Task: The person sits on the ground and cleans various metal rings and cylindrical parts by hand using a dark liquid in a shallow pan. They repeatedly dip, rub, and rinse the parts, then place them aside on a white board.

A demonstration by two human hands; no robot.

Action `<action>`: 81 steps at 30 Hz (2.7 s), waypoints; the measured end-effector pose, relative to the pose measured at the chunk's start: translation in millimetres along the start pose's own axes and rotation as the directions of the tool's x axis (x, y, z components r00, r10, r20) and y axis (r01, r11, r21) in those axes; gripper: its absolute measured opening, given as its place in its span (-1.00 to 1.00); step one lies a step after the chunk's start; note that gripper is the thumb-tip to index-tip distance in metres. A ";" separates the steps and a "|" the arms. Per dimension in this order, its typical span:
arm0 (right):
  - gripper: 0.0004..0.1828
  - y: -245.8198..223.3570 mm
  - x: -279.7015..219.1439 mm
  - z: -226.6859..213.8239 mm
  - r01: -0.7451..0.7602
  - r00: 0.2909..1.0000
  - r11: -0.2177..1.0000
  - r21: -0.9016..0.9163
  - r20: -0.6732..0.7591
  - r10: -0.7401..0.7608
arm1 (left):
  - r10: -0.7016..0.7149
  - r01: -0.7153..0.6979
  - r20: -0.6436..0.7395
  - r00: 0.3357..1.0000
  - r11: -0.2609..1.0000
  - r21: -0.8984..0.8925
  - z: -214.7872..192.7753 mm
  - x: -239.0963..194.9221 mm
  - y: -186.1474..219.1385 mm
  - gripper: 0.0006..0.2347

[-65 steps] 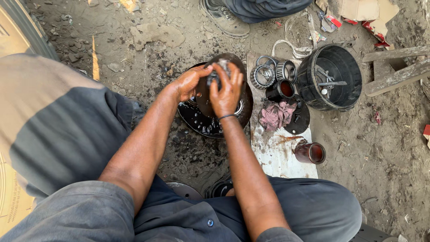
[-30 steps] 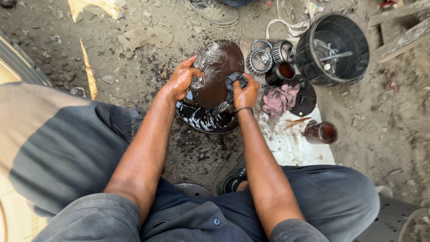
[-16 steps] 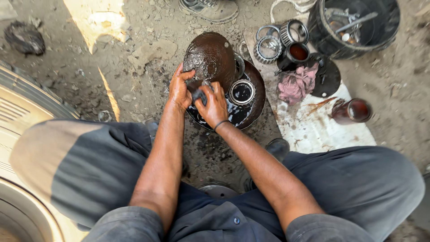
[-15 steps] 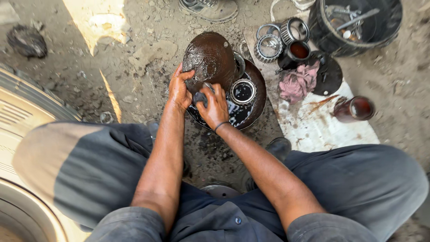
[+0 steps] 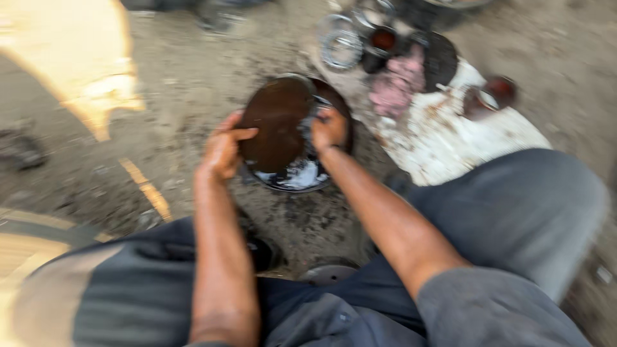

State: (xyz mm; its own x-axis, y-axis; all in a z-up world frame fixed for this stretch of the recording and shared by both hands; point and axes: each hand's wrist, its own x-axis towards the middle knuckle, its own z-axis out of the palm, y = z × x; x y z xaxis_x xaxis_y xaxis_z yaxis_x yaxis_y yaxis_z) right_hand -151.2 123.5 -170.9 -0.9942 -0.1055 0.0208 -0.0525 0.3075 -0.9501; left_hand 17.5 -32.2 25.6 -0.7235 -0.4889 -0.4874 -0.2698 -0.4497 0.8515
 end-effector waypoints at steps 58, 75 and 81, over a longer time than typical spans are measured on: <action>-0.84 -76.7 134.7 -187.7 -0.109 0.819 0.528 0.842 -0.225 0.527 | 0.050 -0.258 0.266 0.963 0.472 0.843 150.3 23.5 11.5 -0.71; -0.80 -18.1 194.6 -273.2 0.212 0.588 0.448 0.869 -0.479 0.652 | -0.149 -0.028 0.083 0.985 0.339 0.940 148.7 40.3 -9.3 -0.64; -0.24 57.0 191.7 -346.0 0.358 0.328 0.504 0.786 -0.612 0.720 | -0.180 -0.060 0.136 0.974 0.376 0.925 149.4 43.0 -20.9 -0.63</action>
State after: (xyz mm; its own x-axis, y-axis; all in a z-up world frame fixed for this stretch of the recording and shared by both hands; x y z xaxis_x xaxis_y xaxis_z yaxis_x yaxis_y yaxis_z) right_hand -377.2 448.0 -113.4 -0.4217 0.7650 -0.4868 -0.3091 -0.6259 -0.7160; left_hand -102.9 67.8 15.7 -0.7426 -0.2936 -0.6019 -0.6459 0.5517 0.5278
